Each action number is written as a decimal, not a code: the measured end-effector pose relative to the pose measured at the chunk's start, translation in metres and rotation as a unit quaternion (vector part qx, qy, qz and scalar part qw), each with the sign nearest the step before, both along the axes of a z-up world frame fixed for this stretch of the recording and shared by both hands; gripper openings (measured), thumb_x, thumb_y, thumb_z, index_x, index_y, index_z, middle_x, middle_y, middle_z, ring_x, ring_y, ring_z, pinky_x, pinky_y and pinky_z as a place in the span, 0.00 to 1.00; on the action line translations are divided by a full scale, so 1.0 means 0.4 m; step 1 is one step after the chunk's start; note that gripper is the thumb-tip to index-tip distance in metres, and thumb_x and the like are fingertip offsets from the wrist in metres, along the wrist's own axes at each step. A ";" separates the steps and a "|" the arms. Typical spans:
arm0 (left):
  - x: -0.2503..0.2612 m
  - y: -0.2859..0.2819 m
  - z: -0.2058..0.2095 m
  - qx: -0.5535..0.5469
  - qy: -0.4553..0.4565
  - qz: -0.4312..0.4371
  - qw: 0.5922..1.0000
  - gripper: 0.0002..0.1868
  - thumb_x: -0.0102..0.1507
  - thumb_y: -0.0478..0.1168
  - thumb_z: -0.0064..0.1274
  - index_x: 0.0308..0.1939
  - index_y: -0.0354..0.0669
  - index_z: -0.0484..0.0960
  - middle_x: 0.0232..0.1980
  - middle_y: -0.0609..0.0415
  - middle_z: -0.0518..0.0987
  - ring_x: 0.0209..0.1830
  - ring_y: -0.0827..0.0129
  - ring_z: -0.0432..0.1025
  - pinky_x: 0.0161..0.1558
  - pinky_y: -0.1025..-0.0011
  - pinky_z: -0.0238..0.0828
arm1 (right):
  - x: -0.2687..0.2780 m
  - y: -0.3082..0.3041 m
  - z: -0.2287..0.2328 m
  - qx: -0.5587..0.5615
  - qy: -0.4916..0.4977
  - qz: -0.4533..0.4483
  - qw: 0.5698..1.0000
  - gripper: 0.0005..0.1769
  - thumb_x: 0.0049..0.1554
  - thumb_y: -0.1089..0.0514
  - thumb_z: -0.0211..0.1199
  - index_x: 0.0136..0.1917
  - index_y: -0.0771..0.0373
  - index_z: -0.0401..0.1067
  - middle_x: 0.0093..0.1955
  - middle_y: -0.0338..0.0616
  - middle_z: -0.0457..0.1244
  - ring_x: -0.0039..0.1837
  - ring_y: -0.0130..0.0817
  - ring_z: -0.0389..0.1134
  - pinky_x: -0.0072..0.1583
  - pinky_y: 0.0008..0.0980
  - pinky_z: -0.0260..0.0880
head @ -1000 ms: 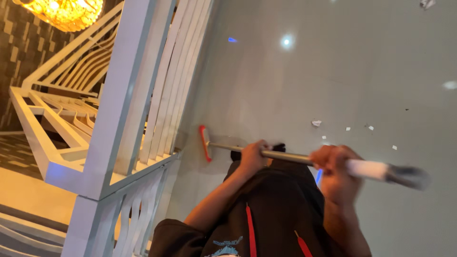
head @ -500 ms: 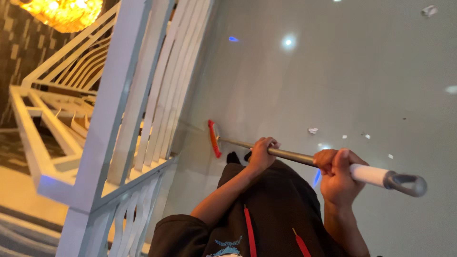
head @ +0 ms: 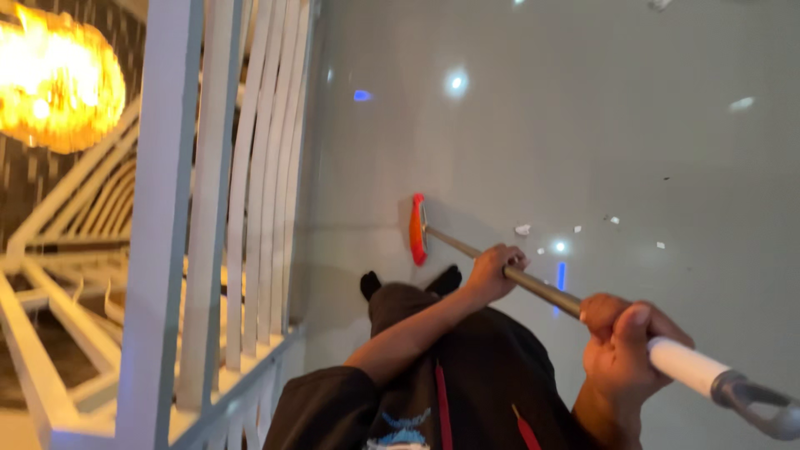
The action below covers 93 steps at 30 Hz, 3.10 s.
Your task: The person sweeps white paper scraps and small pieces of debris across the floor using a broom and moves them toward a red dustpan.
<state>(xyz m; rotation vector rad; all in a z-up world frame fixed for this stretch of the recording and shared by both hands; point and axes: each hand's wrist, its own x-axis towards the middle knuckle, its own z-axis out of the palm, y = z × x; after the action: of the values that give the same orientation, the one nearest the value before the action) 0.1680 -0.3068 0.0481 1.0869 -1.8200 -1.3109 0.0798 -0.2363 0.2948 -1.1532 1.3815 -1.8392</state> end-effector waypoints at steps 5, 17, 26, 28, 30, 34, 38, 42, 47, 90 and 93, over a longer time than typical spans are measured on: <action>0.085 -0.017 0.078 0.033 -0.050 -0.114 0.992 0.10 0.68 0.47 0.54 0.41 0.45 0.80 0.23 0.50 0.75 0.29 0.55 0.75 0.36 0.58 0.68 | 0.069 0.033 0.028 -0.036 0.003 -0.002 0.999 0.29 0.71 0.52 0.55 0.32 0.62 0.51 0.22 0.37 0.48 0.25 0.26 0.44 0.32 0.32 0.48; 0.451 -0.013 0.132 -0.036 -0.045 -0.088 0.994 0.08 0.66 0.44 0.56 0.39 0.44 0.78 0.28 0.50 0.78 0.29 0.52 0.75 0.32 0.56 0.69 | 0.280 0.047 -0.008 -0.089 -0.058 0.009 0.994 0.24 0.68 0.49 0.57 0.34 0.60 0.56 0.23 0.39 0.52 0.24 0.26 0.46 0.30 0.30 0.50; 0.654 -0.022 -0.047 0.043 -0.145 0.007 0.989 0.07 0.64 0.42 0.58 0.39 0.43 0.79 0.29 0.48 0.81 0.31 0.49 0.77 0.33 0.55 0.71 | 0.450 -0.078 -0.125 0.105 -0.117 0.038 0.987 0.22 0.70 0.55 0.51 0.34 0.60 0.55 0.32 0.42 0.55 0.38 0.34 0.57 0.50 0.40 0.66; 0.637 -0.013 -0.062 0.079 -0.122 0.033 0.989 0.08 0.66 0.43 0.57 0.37 0.42 0.79 0.27 0.47 0.80 0.30 0.49 0.77 0.34 0.55 0.71 | 0.442 -0.084 -0.124 0.107 -0.108 0.043 0.987 0.24 0.71 0.55 0.51 0.33 0.60 0.55 0.31 0.41 0.54 0.37 0.33 0.55 0.51 0.41 0.67; 0.599 -0.020 -0.076 0.087 -0.136 0.034 0.986 0.09 0.66 0.43 0.57 0.37 0.42 0.79 0.27 0.46 0.79 0.30 0.49 0.76 0.35 0.54 0.70 | 0.417 -0.091 -0.126 0.105 -0.097 0.049 0.989 0.25 0.72 0.55 0.50 0.32 0.60 0.55 0.30 0.41 0.53 0.36 0.32 0.54 0.52 0.42 0.67; 0.515 -0.045 -0.098 0.037 -0.121 0.038 0.991 0.08 0.65 0.42 0.58 0.38 0.42 0.80 0.32 0.45 0.80 0.34 0.48 0.75 0.36 0.53 0.68 | 0.340 -0.114 -0.120 0.123 -0.144 0.007 0.982 0.26 0.73 0.56 0.47 0.32 0.59 0.54 0.28 0.40 0.52 0.35 0.31 0.52 0.51 0.42 0.66; 0.420 -0.074 -0.107 0.018 -0.084 0.033 0.996 0.06 0.65 0.40 0.56 0.40 0.42 0.80 0.34 0.46 0.79 0.36 0.51 0.74 0.39 0.56 0.70 | 0.271 -0.144 -0.112 0.094 -0.125 -0.010 0.988 0.27 0.74 0.55 0.46 0.32 0.59 0.52 0.27 0.39 0.50 0.33 0.29 0.48 0.47 0.39 0.62; 0.297 -0.121 -0.068 0.037 -0.086 0.020 0.995 0.06 0.66 0.42 0.56 0.39 0.44 0.81 0.33 0.49 0.78 0.35 0.55 0.74 0.38 0.57 0.68 | 0.193 -0.173 -0.070 0.082 -0.120 -0.024 0.989 0.27 0.73 0.55 0.46 0.31 0.62 0.53 0.26 0.39 0.49 0.31 0.29 0.46 0.40 0.34 0.54; 0.172 -0.169 -0.011 0.054 -0.070 -0.022 0.996 0.07 0.66 0.43 0.55 0.40 0.44 0.82 0.34 0.49 0.78 0.35 0.56 0.74 0.37 0.57 0.69 | 0.117 -0.190 -0.023 0.048 -0.027 -0.055 0.997 0.26 0.70 0.59 0.46 0.29 0.61 0.53 0.23 0.38 0.48 0.26 0.26 0.43 0.34 0.32 0.49; 0.475 -0.579 -0.068 0.039 -0.233 -0.204 0.950 0.13 0.68 0.49 0.51 0.36 0.44 0.79 0.26 0.47 0.79 0.34 0.45 0.75 0.42 0.47 0.65 | 0.424 -0.452 -0.156 0.036 -0.139 -0.259 0.955 0.25 0.73 0.50 0.52 0.35 0.60 0.55 0.29 0.37 0.50 0.34 0.29 0.50 0.46 0.37 0.60; 0.439 -0.560 -0.093 0.063 -0.199 -0.195 0.958 0.12 0.68 0.47 0.51 0.37 0.43 0.80 0.28 0.45 0.79 0.34 0.44 0.75 0.41 0.46 0.66 | 0.358 -0.452 -0.152 0.040 -0.185 -0.242 0.952 0.27 0.75 0.50 0.49 0.35 0.59 0.51 0.29 0.36 0.47 0.33 0.29 0.47 0.45 0.38 0.57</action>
<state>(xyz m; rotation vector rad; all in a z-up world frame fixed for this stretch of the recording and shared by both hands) 0.3434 -0.5310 0.0108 1.1624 -2.3707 -1.5302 0.2231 -0.4169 0.2341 -0.4054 1.5822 -2.1633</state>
